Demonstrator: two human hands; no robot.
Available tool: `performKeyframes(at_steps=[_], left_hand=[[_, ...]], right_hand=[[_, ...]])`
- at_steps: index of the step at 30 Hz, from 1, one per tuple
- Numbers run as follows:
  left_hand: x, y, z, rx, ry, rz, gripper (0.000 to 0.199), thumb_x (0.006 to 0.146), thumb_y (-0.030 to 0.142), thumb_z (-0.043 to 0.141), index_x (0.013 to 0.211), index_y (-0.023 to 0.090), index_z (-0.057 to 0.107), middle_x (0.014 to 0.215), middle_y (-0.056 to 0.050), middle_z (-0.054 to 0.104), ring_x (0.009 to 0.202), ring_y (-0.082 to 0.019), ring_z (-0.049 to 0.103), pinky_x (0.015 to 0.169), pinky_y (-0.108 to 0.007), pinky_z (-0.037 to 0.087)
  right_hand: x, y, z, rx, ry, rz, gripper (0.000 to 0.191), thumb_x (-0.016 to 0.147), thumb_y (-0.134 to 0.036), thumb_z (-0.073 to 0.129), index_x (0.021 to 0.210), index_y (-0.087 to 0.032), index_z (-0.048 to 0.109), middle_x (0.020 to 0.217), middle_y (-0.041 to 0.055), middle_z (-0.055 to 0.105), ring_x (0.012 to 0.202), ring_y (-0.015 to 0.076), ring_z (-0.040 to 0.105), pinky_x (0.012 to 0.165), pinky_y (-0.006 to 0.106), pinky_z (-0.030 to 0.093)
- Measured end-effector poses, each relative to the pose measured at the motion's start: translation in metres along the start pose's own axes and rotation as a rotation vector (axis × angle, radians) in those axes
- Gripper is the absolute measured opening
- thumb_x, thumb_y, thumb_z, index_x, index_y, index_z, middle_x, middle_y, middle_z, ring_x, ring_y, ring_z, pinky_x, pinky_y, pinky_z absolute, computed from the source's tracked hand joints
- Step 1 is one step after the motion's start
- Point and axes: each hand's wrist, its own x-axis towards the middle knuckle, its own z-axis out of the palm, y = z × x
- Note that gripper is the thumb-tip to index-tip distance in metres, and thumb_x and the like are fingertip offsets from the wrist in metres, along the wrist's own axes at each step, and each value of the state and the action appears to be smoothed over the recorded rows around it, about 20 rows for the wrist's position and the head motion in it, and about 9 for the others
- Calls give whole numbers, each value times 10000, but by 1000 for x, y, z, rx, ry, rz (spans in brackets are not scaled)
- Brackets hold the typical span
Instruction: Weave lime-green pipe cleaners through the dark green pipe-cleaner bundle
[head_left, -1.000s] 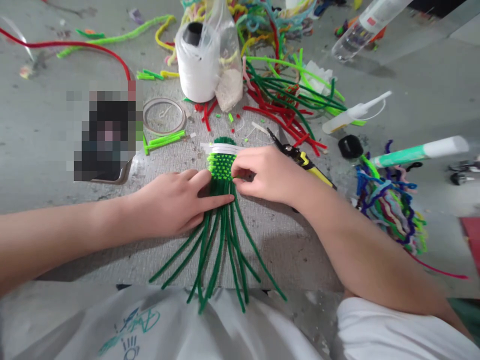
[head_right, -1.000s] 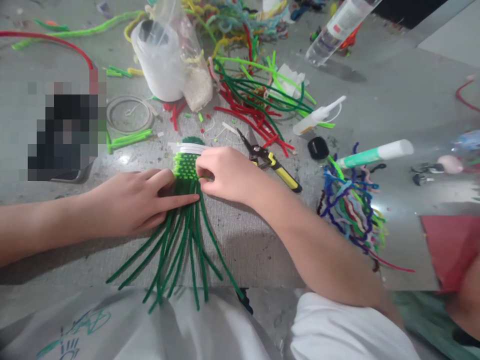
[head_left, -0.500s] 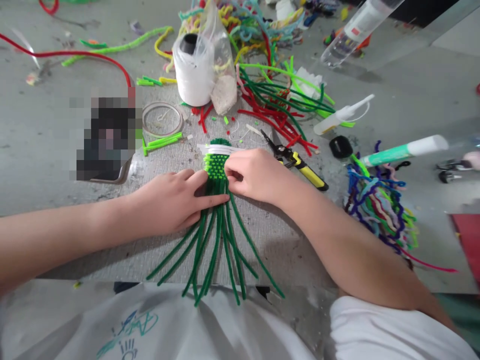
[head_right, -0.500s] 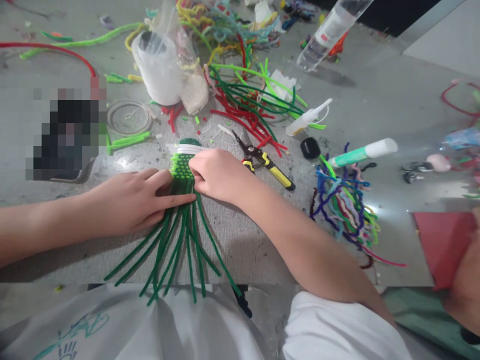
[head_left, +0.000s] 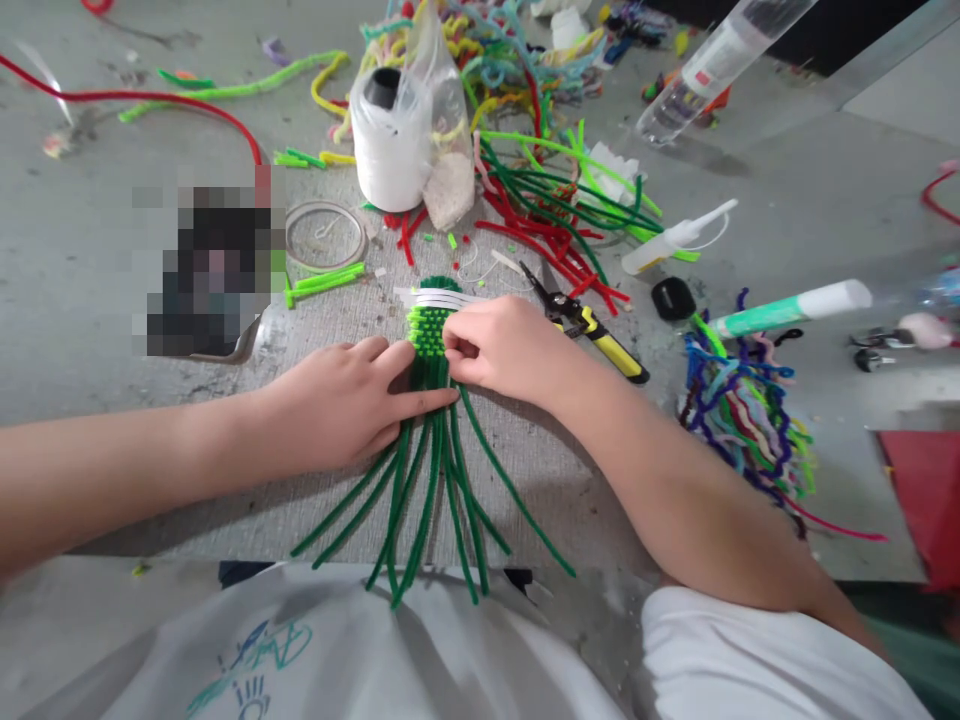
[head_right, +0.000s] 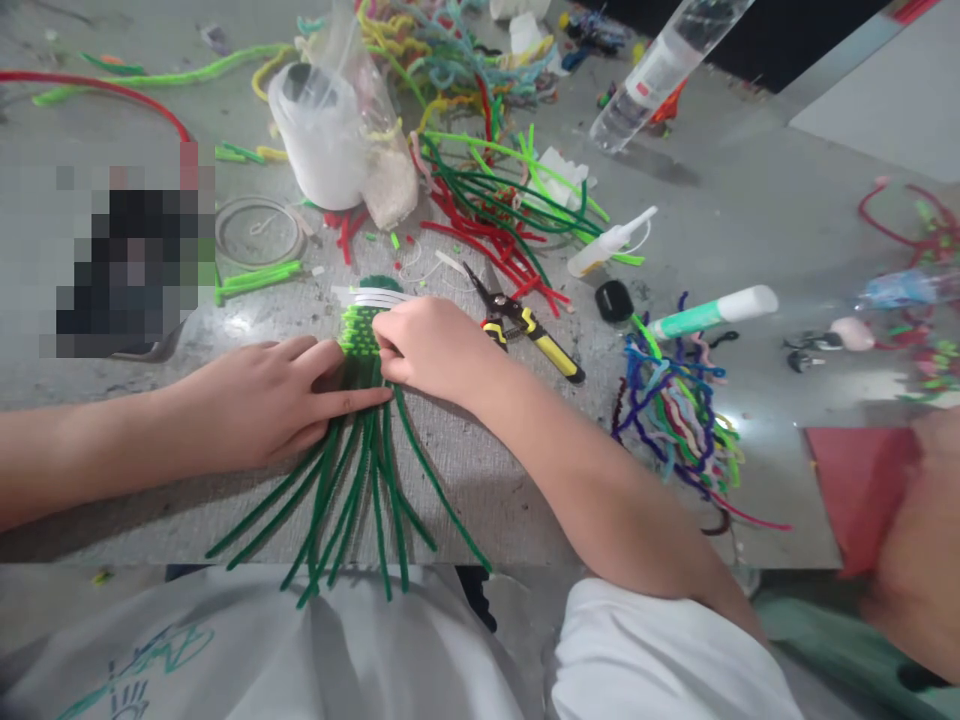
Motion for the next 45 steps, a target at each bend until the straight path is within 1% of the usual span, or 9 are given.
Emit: performKeyframes(at_steps=[3, 7, 12, 18, 24, 29, 33, 38, 45], left_hand=[[-1, -3, 0, 9, 15, 35, 549, 1104, 360, 574, 1650, 401, 617, 1080, -101, 686, 874, -274, 670, 682, -343, 517], [-3, -15, 1, -68, 126, 63, 488, 1118, 288, 519, 1588, 313, 650, 1076, -89, 694, 839, -228, 676, 667, -309, 513], [-5, -24, 2, -144, 203, 171, 340, 1100, 231, 520, 1364, 254, 732, 984, -60, 709, 773, -206, 681, 621, -305, 497], [-3, -24, 0, -168, 185, 204, 238, 1047, 206, 566, 1189, 236, 755, 927, -53, 719, 753, -209, 687, 650, -312, 531], [-4, -26, 0, -325, 176, 114, 248, 1023, 163, 565, 1146, 232, 769, 968, -47, 760, 792, -170, 729, 702, -260, 554], [-4, -22, 0, -406, 257, 72, 257, 1021, 114, 550, 1063, 212, 783, 987, -65, 753, 845, -173, 736, 757, -259, 587], [-4, -22, -3, -401, 181, 123, 227, 973, 160, 602, 1011, 221, 817, 1013, -86, 715, 849, -192, 671, 762, -301, 593], [-4, -26, -5, -471, 183, 234, 264, 1005, 274, 579, 1039, 241, 839, 1162, -141, 753, 1102, -297, 665, 1050, -499, 592], [2, -25, -1, -423, 171, 221, 311, 1137, 274, 568, 1130, 282, 879, 1030, -69, 863, 1126, -260, 732, 1056, -439, 559]], right_hand=[[-3, 7, -6, 53, -8, -29, 136, 898, -123, 708, 792, -204, 683, 800, 16, 700, 735, 166, 547, 739, 320, 387], [-16, 8, -24, 81, 1, -23, 149, 982, -167, 702, 838, -204, 709, 848, 24, 725, 776, 171, 586, 777, 320, 421], [-32, -19, -38, 128, -78, 39, 115, 975, -194, 784, 867, -196, 745, 887, 31, 758, 821, 184, 652, 792, 313, 452], [-43, -45, -13, 149, -166, 170, 142, 922, -82, 829, 882, -187, 744, 903, 36, 767, 829, 179, 672, 751, 282, 432], [-41, -25, 8, 349, -66, 145, 207, 879, -108, 859, 795, -196, 692, 724, -42, 657, 677, 128, 582, 680, 264, 400], [-39, -9, 10, 550, -27, 113, 146, 907, -222, 807, 808, -205, 702, 706, -41, 659, 658, 126, 584, 661, 262, 436], [-42, -8, 10, 546, -11, 78, 113, 903, -240, 778, 817, -204, 715, 716, -31, 675, 663, 128, 587, 662, 267, 444], [-42, -7, 13, 497, 5, 31, 119, 929, -231, 758, 822, -205, 713, 730, -19, 692, 665, 132, 583, 661, 270, 438], [-43, -5, 14, 495, 34, 6, 118, 937, -237, 743, 829, -203, 714, 726, -21, 679, 668, 130, 591, 673, 267, 446]])
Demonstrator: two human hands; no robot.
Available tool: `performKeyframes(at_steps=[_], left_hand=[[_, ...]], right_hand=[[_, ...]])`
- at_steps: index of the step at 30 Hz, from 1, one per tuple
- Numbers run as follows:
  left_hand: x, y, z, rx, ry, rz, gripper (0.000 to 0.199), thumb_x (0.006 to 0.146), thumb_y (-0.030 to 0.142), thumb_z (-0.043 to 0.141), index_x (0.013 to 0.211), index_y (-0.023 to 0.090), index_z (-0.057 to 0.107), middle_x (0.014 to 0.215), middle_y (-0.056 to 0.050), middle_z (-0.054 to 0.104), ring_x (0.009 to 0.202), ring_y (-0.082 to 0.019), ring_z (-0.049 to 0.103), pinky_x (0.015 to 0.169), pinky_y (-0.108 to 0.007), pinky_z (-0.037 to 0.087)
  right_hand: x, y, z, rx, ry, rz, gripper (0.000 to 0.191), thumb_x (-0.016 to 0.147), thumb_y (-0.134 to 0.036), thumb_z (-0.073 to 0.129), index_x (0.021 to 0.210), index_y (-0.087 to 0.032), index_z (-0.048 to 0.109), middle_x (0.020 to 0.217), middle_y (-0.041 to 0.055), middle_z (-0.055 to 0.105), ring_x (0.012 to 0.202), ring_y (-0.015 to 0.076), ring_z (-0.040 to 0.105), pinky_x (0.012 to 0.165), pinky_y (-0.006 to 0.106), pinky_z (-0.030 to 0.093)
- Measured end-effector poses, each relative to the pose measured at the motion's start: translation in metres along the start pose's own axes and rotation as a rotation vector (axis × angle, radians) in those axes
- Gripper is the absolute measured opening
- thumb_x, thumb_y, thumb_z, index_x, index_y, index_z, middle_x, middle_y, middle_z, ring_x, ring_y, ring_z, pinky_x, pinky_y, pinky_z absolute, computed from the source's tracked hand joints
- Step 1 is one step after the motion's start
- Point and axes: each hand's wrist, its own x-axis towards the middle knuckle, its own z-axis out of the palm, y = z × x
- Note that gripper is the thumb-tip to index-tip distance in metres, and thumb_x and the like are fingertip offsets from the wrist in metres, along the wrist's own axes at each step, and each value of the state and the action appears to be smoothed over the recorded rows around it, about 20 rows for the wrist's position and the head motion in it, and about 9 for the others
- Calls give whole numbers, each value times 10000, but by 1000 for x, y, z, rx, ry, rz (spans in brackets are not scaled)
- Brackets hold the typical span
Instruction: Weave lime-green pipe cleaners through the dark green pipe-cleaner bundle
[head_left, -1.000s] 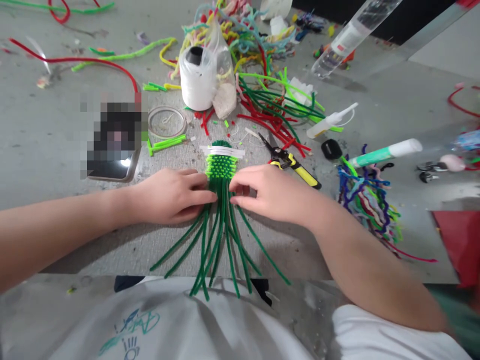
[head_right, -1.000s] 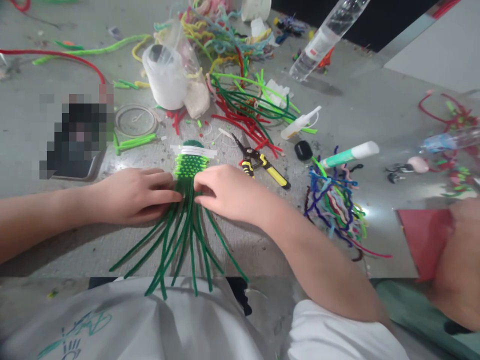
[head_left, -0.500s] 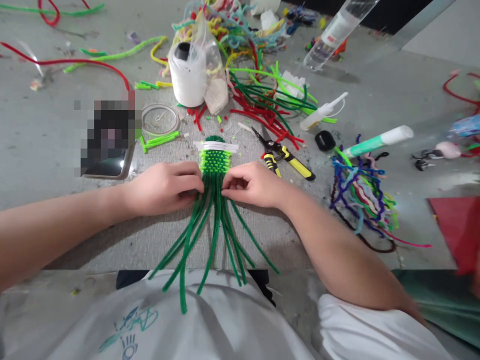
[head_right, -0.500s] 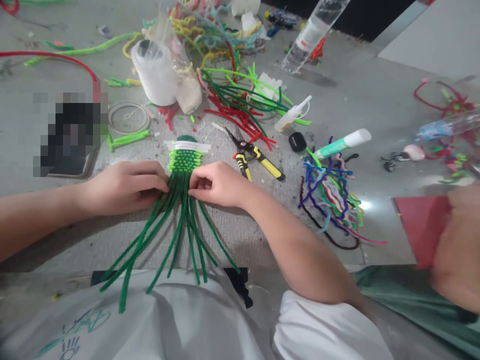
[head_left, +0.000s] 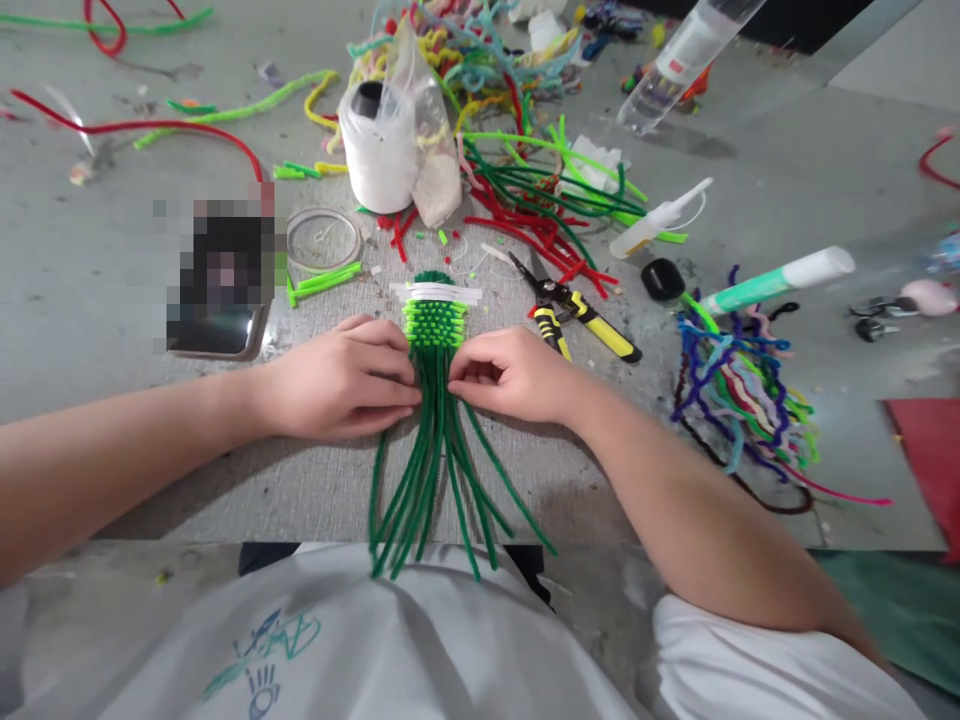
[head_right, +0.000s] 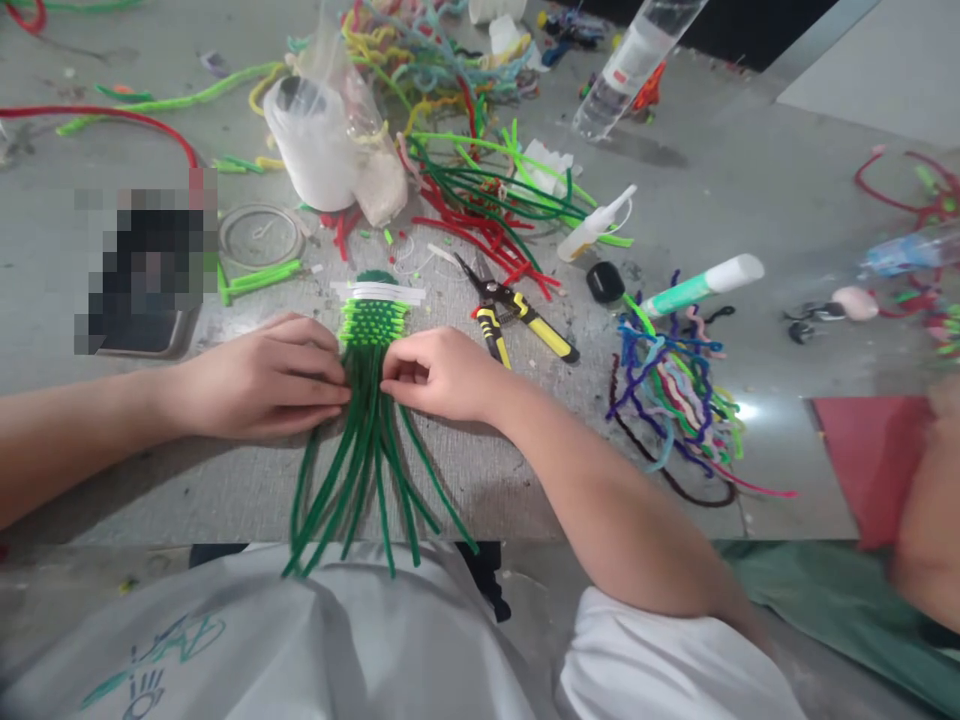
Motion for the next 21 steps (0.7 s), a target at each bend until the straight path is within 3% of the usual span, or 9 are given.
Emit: performKeyframes(at_steps=[6, 10, 16, 21], left_hand=[[0, -1, 2, 38, 69, -45, 301, 1161, 290, 574, 1198, 296, 872, 946, -52, 869, 1058, -231, 770, 990, -406, 583], [1, 1, 1, 90, 70, 27, 307, 1169, 287, 567, 1279, 282, 854, 990, -65, 860, 1045, -235, 757, 951, -390, 588], [5, 6, 2, 200, 135, 87, 285, 1144, 278, 618, 986, 229, 850, 960, -75, 759, 856, -198, 651, 801, -335, 547], [6, 4, 3, 170, 163, 87, 282, 1126, 246, 639, 919, 224, 829, 903, -53, 711, 793, -179, 608, 751, -314, 527]], right_hand=[[1, 0, 0, -9, -2, -15, 134, 942, -234, 728, 815, -210, 697, 720, -21, 674, 680, 135, 600, 680, 267, 447], [2, 0, 0, -27, -3, -15, 134, 943, -235, 730, 815, -212, 696, 713, -22, 673, 674, 133, 592, 670, 265, 433], [1, 1, 0, -9, 1, -14, 135, 945, -250, 738, 821, -213, 699, 716, -18, 674, 663, 136, 573, 662, 270, 426], [1, 1, 1, -7, -1, -6, 153, 959, -264, 738, 821, -215, 695, 725, -15, 674, 669, 138, 572, 673, 278, 428]])
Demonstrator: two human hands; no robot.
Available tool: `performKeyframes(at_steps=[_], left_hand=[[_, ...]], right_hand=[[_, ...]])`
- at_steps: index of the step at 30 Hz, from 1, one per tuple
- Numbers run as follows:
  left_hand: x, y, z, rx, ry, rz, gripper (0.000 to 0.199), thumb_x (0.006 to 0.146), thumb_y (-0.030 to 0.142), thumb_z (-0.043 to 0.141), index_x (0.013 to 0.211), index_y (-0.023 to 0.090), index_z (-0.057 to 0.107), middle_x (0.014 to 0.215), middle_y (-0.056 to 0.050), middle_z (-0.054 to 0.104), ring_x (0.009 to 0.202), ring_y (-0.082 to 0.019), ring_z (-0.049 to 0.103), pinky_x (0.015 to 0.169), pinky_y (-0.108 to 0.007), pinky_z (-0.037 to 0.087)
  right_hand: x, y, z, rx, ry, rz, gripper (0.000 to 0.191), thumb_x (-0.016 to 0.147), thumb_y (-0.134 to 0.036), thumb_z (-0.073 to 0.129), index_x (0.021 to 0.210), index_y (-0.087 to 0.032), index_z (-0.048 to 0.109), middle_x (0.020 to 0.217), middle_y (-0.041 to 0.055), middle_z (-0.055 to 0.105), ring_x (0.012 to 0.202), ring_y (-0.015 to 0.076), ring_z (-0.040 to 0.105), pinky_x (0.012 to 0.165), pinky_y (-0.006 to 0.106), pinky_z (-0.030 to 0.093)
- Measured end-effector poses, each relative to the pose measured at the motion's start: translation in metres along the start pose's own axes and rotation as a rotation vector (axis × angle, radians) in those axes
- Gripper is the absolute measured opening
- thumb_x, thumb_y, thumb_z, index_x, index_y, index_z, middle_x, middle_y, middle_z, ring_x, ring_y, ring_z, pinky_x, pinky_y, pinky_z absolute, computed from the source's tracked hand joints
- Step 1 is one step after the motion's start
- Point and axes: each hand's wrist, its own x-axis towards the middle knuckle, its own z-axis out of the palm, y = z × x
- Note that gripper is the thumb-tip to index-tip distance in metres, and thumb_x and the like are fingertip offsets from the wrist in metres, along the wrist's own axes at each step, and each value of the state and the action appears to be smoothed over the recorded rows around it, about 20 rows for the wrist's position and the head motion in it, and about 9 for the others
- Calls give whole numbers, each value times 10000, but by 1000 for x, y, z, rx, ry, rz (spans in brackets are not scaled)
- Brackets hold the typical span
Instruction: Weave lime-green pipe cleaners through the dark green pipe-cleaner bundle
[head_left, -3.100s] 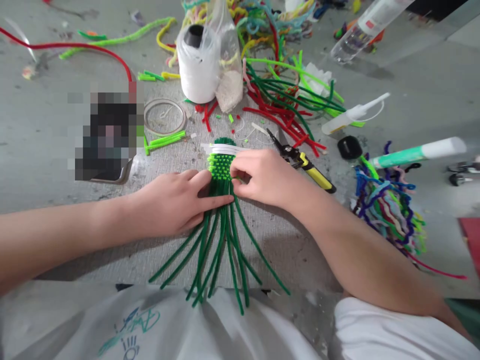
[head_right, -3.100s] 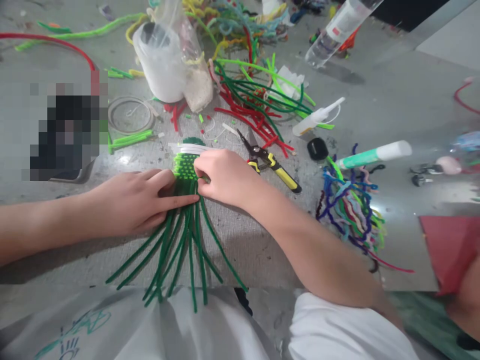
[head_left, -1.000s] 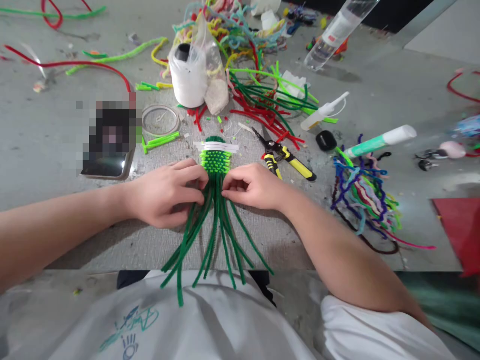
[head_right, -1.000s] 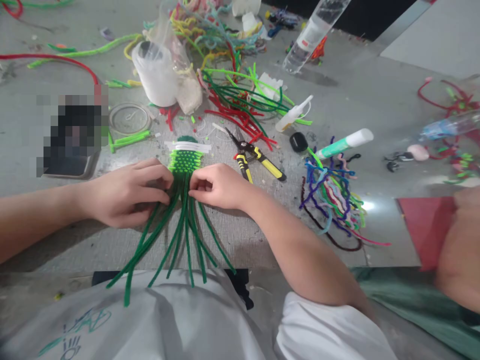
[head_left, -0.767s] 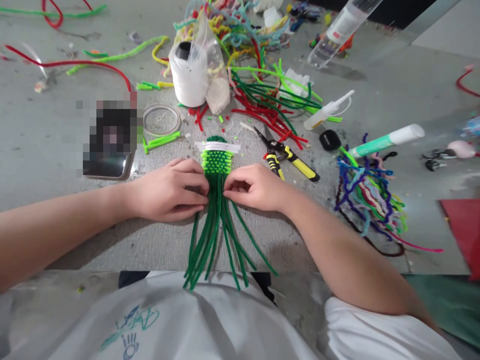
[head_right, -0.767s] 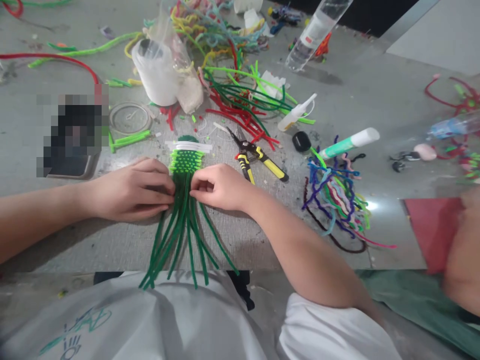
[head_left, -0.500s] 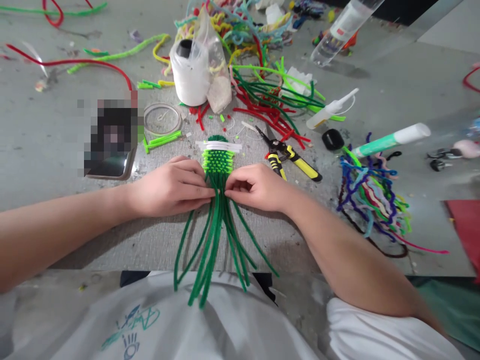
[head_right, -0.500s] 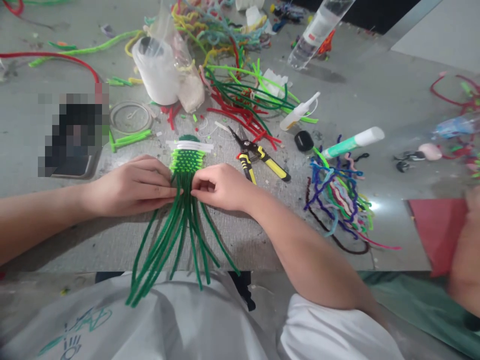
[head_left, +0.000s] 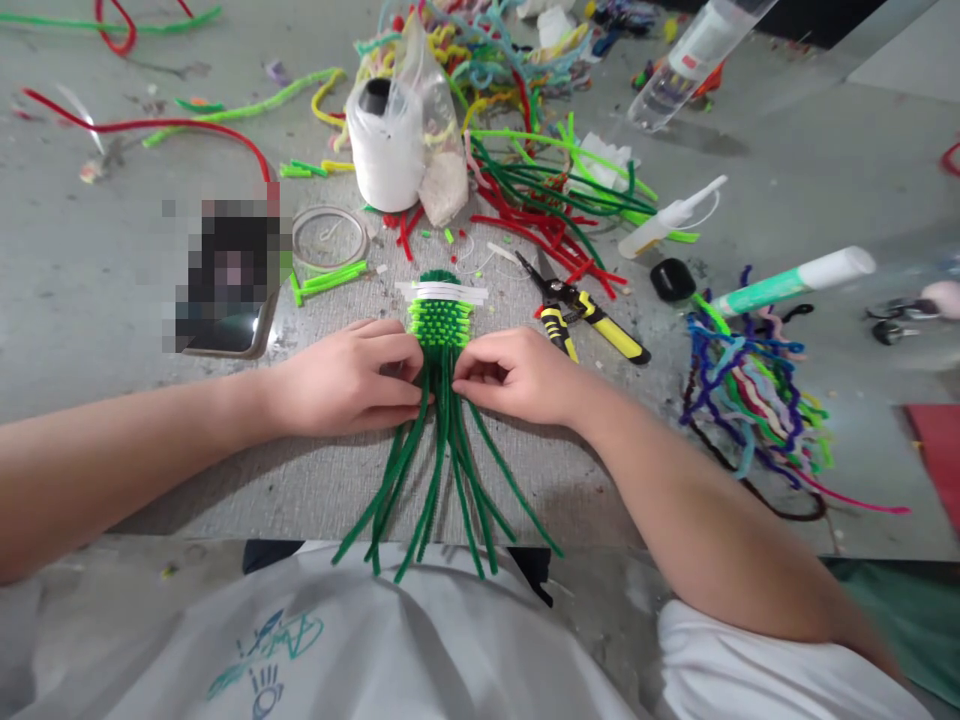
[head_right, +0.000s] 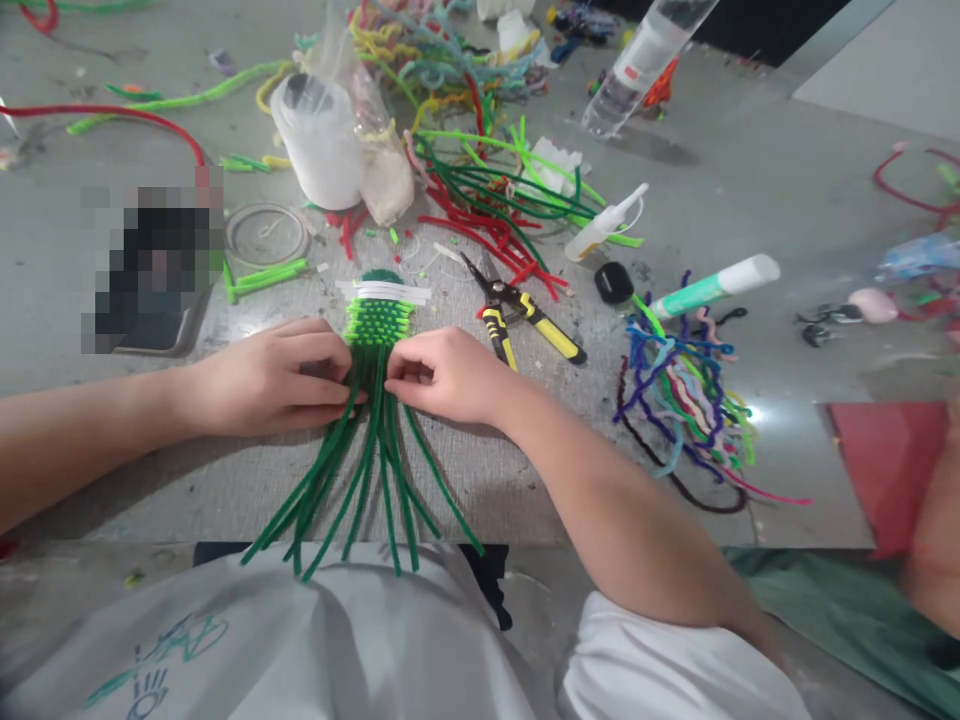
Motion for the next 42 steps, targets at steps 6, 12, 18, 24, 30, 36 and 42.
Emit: performKeyframes(at_steps=[6, 12, 18, 24, 30, 36, 42], left_hand=[[2, 1, 7, -11, 71, -104, 332, 1143, 238, 575, 871, 193, 760, 848, -42, 673, 771, -176, 618, 715, -294, 517], [4, 2, 12, 24, 14, -185, 147, 1076, 213, 624, 1035, 179, 760, 937, -61, 672, 822, -211, 606, 727, -320, 501], [3, 4, 9, 36, -27, -162, 196, 1082, 284, 641, 1081, 186, 811, 1057, -96, 627, 893, -236, 574, 776, -355, 495], [2, 6, 6, 7, -104, -194, 234, 1038, 266, 704, 1220, 260, 851, 1125, -92, 606, 976, -254, 553, 823, -365, 486], [2, 16, 9, 16, -117, -233, 247, 983, 228, 733, 1181, 275, 872, 1195, -107, 583, 1036, -275, 572, 903, -424, 472], [4, 27, 3, 15, -104, -214, 258, 1029, 140, 633, 983, 266, 853, 1137, -67, 607, 1021, -246, 560, 986, -438, 434], [8, 21, -9, -17, -212, -112, 247, 1078, 167, 606, 983, 265, 812, 1074, -58, 622, 986, -246, 528, 971, -429, 464]], right_hand=[[-1, 1, 3, -29, 33, -18, 172, 971, -272, 739, 816, -210, 697, 731, -10, 680, 669, 138, 580, 680, 277, 419], [2, 1, 3, -45, 28, -8, 150, 969, -268, 752, 835, -208, 717, 718, -16, 680, 663, 136, 571, 672, 274, 408], [2, 1, 3, -64, 23, 14, 146, 967, -262, 746, 835, -204, 719, 725, -17, 681, 668, 135, 575, 675, 279, 401], [2, 0, 3, -64, 28, 18, 153, 959, -260, 749, 820, -209, 711, 730, -10, 691, 673, 140, 581, 673, 277, 404], [2, 2, 2, -38, 35, 6, 154, 962, -274, 741, 825, -210, 709, 737, -5, 692, 669, 141, 584, 674, 279, 416], [1, 2, 2, -16, 29, -5, 151, 971, -274, 721, 835, -212, 698, 726, -17, 670, 677, 138, 575, 682, 278, 420], [1, 1, 1, -10, 11, -22, 155, 975, -260, 710, 828, -214, 688, 725, -19, 668, 670, 137, 568, 674, 277, 415]])
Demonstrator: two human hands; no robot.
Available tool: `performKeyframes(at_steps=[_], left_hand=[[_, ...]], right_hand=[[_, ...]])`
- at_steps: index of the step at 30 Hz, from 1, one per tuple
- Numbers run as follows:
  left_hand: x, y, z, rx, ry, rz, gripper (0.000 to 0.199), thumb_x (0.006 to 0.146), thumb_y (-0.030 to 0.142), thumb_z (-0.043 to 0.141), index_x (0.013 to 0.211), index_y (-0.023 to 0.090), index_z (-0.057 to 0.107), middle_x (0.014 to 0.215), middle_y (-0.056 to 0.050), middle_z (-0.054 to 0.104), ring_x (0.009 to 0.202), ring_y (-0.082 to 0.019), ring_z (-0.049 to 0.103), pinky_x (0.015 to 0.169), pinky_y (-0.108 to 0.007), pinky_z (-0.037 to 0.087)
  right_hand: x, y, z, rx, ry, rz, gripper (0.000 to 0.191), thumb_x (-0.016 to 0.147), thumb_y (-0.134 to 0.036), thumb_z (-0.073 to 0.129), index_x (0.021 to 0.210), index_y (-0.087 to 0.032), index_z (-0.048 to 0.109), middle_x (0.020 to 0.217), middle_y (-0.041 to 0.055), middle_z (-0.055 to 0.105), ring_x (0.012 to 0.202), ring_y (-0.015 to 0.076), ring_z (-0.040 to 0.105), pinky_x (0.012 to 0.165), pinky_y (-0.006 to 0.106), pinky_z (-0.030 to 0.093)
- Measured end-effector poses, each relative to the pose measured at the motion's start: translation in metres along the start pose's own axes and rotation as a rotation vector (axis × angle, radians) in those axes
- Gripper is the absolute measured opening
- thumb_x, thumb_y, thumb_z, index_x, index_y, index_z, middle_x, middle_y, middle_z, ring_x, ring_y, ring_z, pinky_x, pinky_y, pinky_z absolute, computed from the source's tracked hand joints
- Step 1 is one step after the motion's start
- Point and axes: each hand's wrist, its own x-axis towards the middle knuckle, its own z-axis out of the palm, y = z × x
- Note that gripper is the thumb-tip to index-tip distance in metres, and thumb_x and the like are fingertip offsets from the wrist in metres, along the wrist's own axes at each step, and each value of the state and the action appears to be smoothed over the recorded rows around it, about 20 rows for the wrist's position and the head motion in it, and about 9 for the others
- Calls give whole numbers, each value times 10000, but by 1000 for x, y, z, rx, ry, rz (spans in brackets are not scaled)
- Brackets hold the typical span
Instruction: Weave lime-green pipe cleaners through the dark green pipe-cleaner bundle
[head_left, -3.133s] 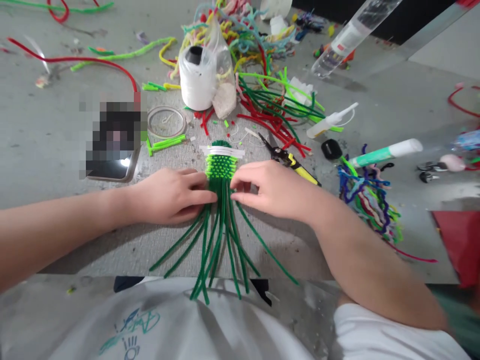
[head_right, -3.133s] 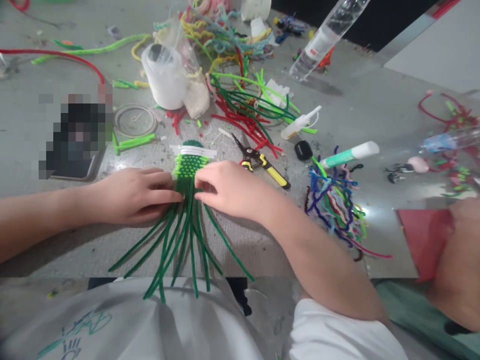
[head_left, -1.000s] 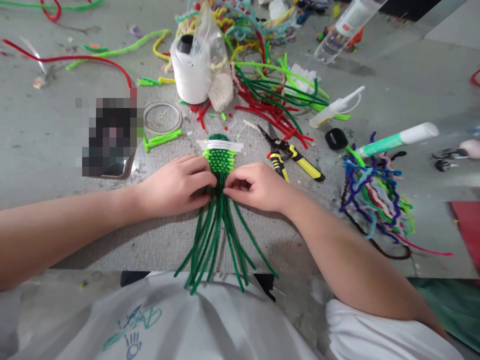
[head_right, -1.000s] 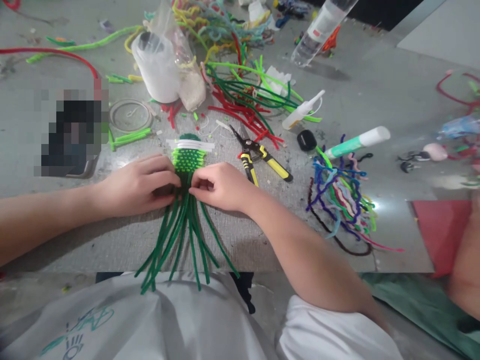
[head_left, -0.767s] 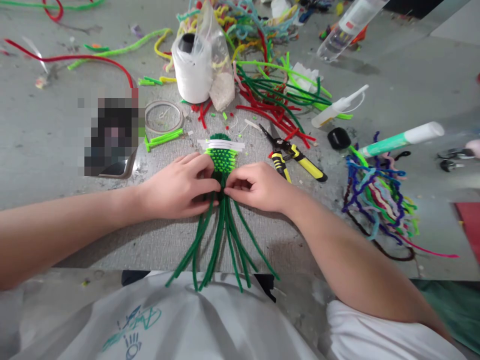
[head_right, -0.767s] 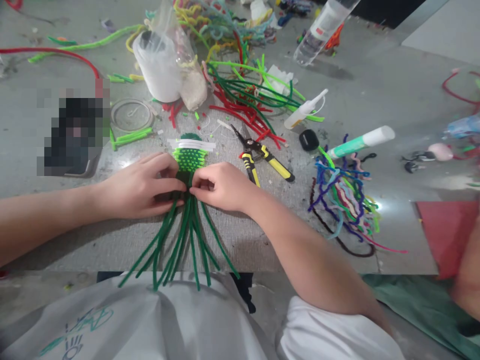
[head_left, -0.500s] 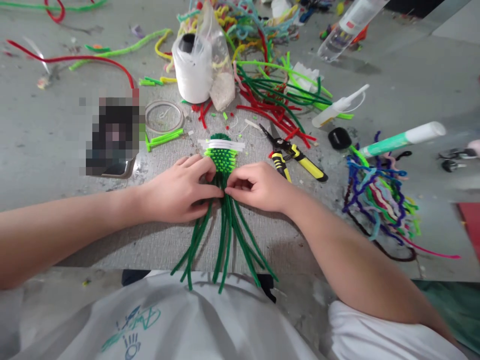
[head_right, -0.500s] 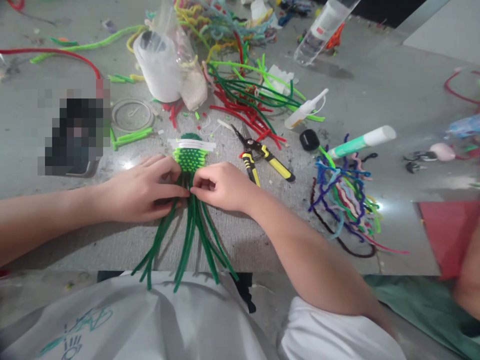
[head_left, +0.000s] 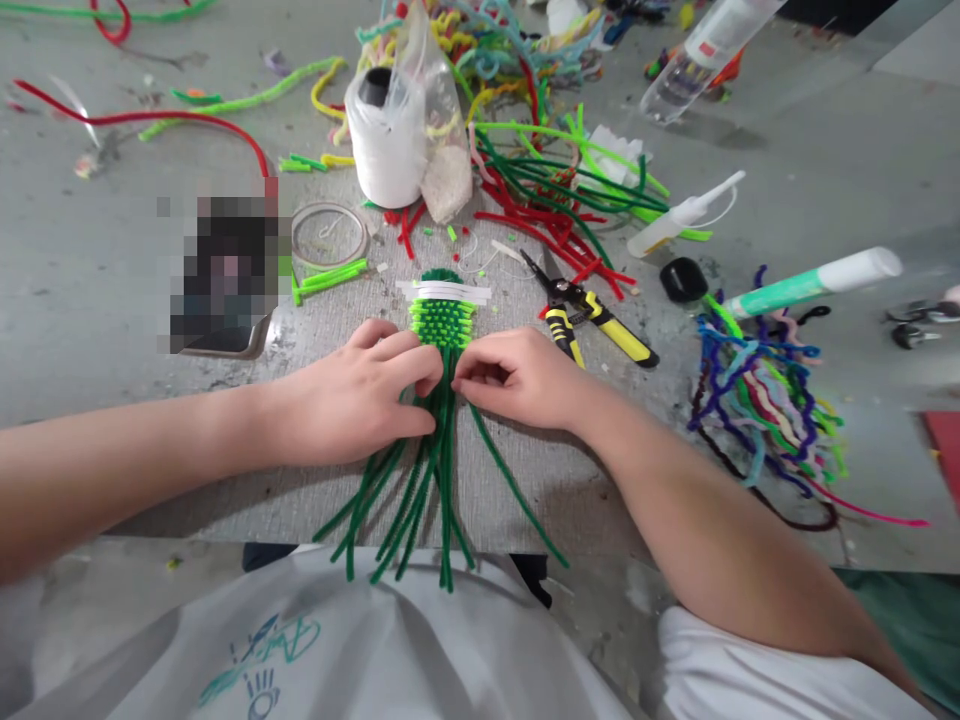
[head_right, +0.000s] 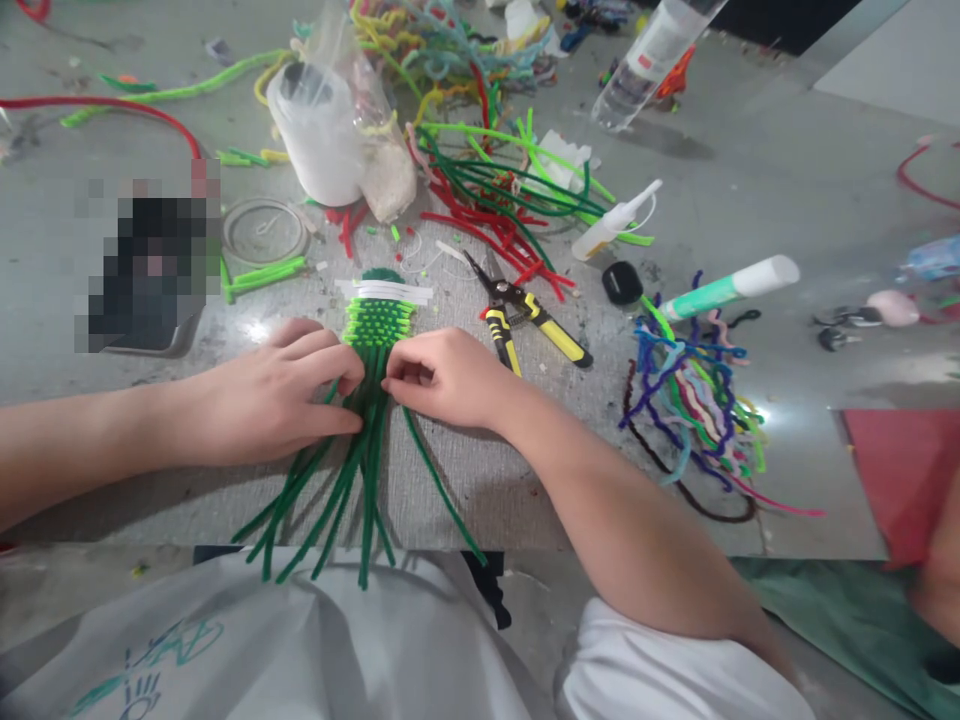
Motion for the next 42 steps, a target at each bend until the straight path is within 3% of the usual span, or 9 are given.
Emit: performKeyframes(at_steps=[5, 12, 17, 25, 31, 33, 39, 42], left_hand=[[0, 1, 0, -5, -44, -28, 212, 1031, 154, 672, 1080, 297, 820, 1156, -94, 596, 1042, -280, 537, 873, -401, 479], [-2, 5, 7, 101, 14, 33, 223, 1036, 95, 586, 1043, 259, 738, 1179, -91, 606, 1045, -282, 525, 905, -409, 481], [-1, -2, 3, 23, 30, 66, 213, 928, 49, 617, 988, 224, 721, 1170, -121, 661, 1026, -291, 557, 842, -405, 479], [3, -21, -2, -230, 17, 107, 213, 1089, 222, 600, 1013, 274, 792, 1135, -50, 855, 1078, -253, 706, 1033, -443, 488], [3, -24, -3, -331, -2, 85, 233, 1103, 257, 592, 1073, 305, 818, 1086, -34, 891, 1145, -252, 771, 1121, -459, 461], [3, -23, -1, -335, -3, 100, 207, 1093, 265, 612, 1050, 302, 811, 1057, -43, 882, 1141, -252, 781, 1124, -451, 465], [1, -22, 14, -333, 158, 151, 200, 1081, 292, 576, 910, 271, 677, 943, -70, 805, 1014, -263, 760, 1015, -412, 515], [-2, -23, 18, -362, 132, 144, 255, 1091, 325, 493, 893, 277, 647, 931, -92, 779, 1005, -286, 749, 1020, -442, 533]], right_hand=[[0, 0, -1, -20, 8, 1, 175, 971, -270, 732, 814, -219, 676, 721, -14, 673, 671, 145, 573, 672, 283, 414], [1, -1, 0, -28, 9, -10, 179, 972, -246, 715, 803, -220, 664, 711, -20, 652, 678, 141, 571, 677, 280, 410], [0, 0, -1, -20, 13, -28, 177, 977, -253, 715, 811, -216, 665, 715, -23, 651, 671, 136, 569, 674, 275, 410], [-1, 2, -1, -34, 18, -27, 174, 987, -278, 727, 829, -216, 691, 751, -2, 697, 693, 145, 600, 696, 277, 442], [-1, 1, -1, -49, 7, -23, 181, 992, -281, 719, 824, -219, 690, 761, 6, 713, 703, 155, 607, 706, 287, 445], [-1, 1, -1, -53, 5, -24, 186, 992, -281, 717, 819, -219, 687, 759, 5, 712, 708, 156, 607, 712, 290, 442], [0, 1, -2, -29, 1, -32, 195, 984, -272, 707, 800, -221, 667, 747, -2, 698, 698, 148, 598, 702, 281, 429], [0, 1, -2, -26, 4, -17, 191, 983, -275, 708, 803, -221, 672, 744, -2, 697, 701, 150, 596, 703, 282, 428]])
